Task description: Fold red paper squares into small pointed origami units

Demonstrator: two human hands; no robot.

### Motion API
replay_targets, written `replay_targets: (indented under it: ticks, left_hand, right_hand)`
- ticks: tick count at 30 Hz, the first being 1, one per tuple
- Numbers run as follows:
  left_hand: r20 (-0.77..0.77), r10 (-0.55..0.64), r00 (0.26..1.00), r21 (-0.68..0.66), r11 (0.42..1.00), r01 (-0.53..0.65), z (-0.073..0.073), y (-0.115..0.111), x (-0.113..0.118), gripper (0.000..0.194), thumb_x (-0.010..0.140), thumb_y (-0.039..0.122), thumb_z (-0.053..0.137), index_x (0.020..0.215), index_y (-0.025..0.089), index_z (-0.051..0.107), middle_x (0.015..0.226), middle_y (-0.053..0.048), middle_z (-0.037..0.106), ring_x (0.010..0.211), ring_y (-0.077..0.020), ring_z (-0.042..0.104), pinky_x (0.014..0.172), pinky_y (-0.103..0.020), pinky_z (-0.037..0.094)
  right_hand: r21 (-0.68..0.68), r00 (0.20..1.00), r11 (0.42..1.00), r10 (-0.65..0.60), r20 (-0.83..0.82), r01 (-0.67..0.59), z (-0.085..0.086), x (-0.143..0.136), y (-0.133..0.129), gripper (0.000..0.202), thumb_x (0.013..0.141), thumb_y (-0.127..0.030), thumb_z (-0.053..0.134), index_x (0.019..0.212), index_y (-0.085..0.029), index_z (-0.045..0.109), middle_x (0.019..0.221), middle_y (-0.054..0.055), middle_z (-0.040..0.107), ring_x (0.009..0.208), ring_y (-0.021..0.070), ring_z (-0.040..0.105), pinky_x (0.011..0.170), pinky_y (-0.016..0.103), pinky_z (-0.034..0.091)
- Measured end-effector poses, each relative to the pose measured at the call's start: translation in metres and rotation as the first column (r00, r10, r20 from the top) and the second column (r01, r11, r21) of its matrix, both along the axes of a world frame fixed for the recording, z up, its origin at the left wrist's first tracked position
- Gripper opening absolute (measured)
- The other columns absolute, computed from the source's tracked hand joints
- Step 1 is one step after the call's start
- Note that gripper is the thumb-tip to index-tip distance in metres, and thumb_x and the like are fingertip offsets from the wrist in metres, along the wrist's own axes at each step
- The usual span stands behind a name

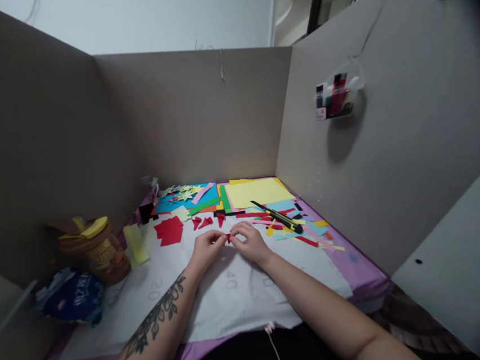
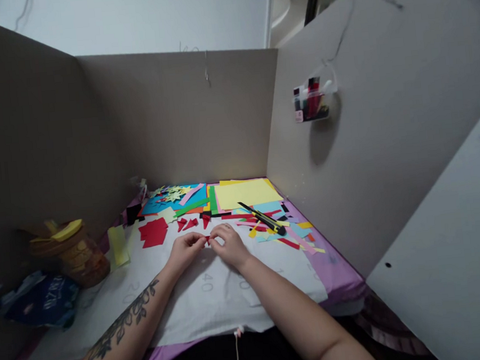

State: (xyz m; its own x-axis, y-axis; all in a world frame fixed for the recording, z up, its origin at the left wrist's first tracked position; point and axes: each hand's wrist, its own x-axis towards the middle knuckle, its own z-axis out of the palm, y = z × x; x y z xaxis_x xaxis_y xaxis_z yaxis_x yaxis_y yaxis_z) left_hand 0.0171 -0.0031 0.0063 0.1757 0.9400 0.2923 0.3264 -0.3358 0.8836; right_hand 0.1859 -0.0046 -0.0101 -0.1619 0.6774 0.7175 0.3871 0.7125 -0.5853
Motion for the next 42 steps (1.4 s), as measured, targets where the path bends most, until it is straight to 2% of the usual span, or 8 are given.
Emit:
replay_targets:
  ticks: [10, 16, 25, 30, 35, 37, 40, 42]
  left_hand:
    - [-0.001, -0.008, 1.0, 0.054, 0.999, 0.008, 0.0, -0.002, 0.004, 0.016, 0.075, 0.028, 0.057, 0.073, 0.015, 0.066, 0.071, -0.003, 0.068, 0.066, -0.0138, 0.06, 0.062, -0.022, 0.046]
    - [-0.024, 0.005, 1.0, 0.066, 0.998, -0.004, -0.001, -0.002, 0.006, 0.015, 0.074, 0.026, 0.056, 0.072, 0.015, 0.066, 0.072, -0.002, 0.067, 0.067, -0.014, 0.059, 0.062, -0.022, 0.045]
    - [0.031, -0.101, 0.994, 0.06, 0.993, 0.099, -0.002, -0.001, 0.009, 0.007, 0.073, 0.023, 0.054, 0.076, 0.017, 0.054, 0.073, 0.0, 0.058, 0.068, -0.0123, 0.054, 0.061, -0.022, 0.043]
    - [0.164, -0.125, 0.979, -0.002, 0.992, 0.127, -0.011, 0.004, 0.009, 0.031, 0.066, 0.014, 0.06, 0.091, 0.02, 0.043, 0.076, 0.003, 0.055, 0.071, -0.011, 0.056, 0.062, -0.021, 0.043]
    - [0.192, -0.196, 0.962, -0.053, 0.976, 0.209, -0.013, 0.003, 0.01, 0.047, 0.061, 0.009, 0.062, 0.102, 0.02, 0.044, 0.091, -0.002, 0.057, 0.081, -0.0132, 0.058, 0.065, -0.023, 0.046]
    - [0.181, -0.195, 0.964, -0.049, 0.977, 0.207, -0.01, 0.001, 0.01, 0.038, 0.063, 0.013, 0.064, 0.098, 0.018, 0.05, 0.093, -0.004, 0.059, 0.083, -0.0142, 0.058, 0.069, -0.025, 0.047]
    - [0.091, -0.139, 0.986, -0.052, 0.988, 0.144, -0.005, 0.0, 0.01, 0.011, 0.072, 0.021, 0.058, 0.081, 0.016, 0.057, 0.078, -0.002, 0.06, 0.069, -0.0126, 0.056, 0.063, -0.024, 0.045]
    - [0.03, -0.106, 0.994, -0.057, 0.993, 0.107, -0.004, 0.001, 0.009, 0.01, 0.073, 0.024, 0.054, 0.072, 0.015, 0.058, 0.067, 0.0, 0.057, 0.061, -0.0116, 0.052, 0.057, -0.023, 0.042]
  right_hand:
    - [-0.127, 0.997, 0.991, -0.053, -0.061, 0.045, -0.001, -0.007, -0.001, 0.011, 0.073, -0.012, 0.053, 0.068, -0.02, 0.058, 0.071, 0.001, 0.062, 0.072, 0.016, 0.056, 0.066, 0.027, 0.043]
    - [-0.197, 0.994, 0.98, -0.056, -0.095, 0.037, 0.001, -0.01, -0.004, 0.007, 0.071, -0.014, 0.052, 0.069, -0.02, 0.054, 0.069, -0.001, 0.058, 0.068, 0.0143, 0.054, 0.064, 0.026, 0.041]
    - [-0.27, 0.983, 0.963, -0.047, -0.18, -0.003, 0.003, -0.012, -0.005, 0.007, 0.07, -0.017, 0.052, 0.071, -0.021, 0.046, 0.067, -0.003, 0.052, 0.063, 0.0136, 0.048, 0.061, 0.026, 0.04]
    - [-0.33, 0.958, 0.941, -0.027, -0.285, -0.072, 0.0, -0.012, -0.001, 0.014, 0.067, -0.016, 0.052, 0.076, -0.021, 0.043, 0.067, -0.005, 0.051, 0.06, 0.0124, 0.047, 0.059, 0.025, 0.039]
    - [-0.363, 0.936, 0.925, -0.023, -0.352, -0.113, -0.003, -0.012, 0.003, 0.016, 0.067, -0.015, 0.052, 0.077, -0.021, 0.041, 0.066, -0.005, 0.048, 0.058, 0.0115, 0.046, 0.056, 0.024, 0.038]
    - [-0.374, 0.939, 0.921, -0.025, -0.343, -0.112, -0.003, -0.011, 0.003, 0.016, 0.067, -0.015, 0.052, 0.077, -0.021, 0.041, 0.066, -0.006, 0.048, 0.058, 0.0115, 0.046, 0.055, 0.024, 0.038]
    - [-0.363, 0.965, 0.929, -0.022, -0.263, -0.078, -0.003, -0.011, 0.0, 0.015, 0.067, -0.016, 0.052, 0.076, -0.022, 0.041, 0.066, -0.005, 0.05, 0.059, 0.0121, 0.046, 0.057, 0.025, 0.039]
    - [-0.34, 0.977, 0.939, -0.017, -0.211, -0.057, -0.003, -0.012, -0.001, 0.014, 0.067, -0.017, 0.052, 0.076, -0.022, 0.042, 0.066, -0.005, 0.051, 0.06, 0.0126, 0.047, 0.059, 0.026, 0.039]
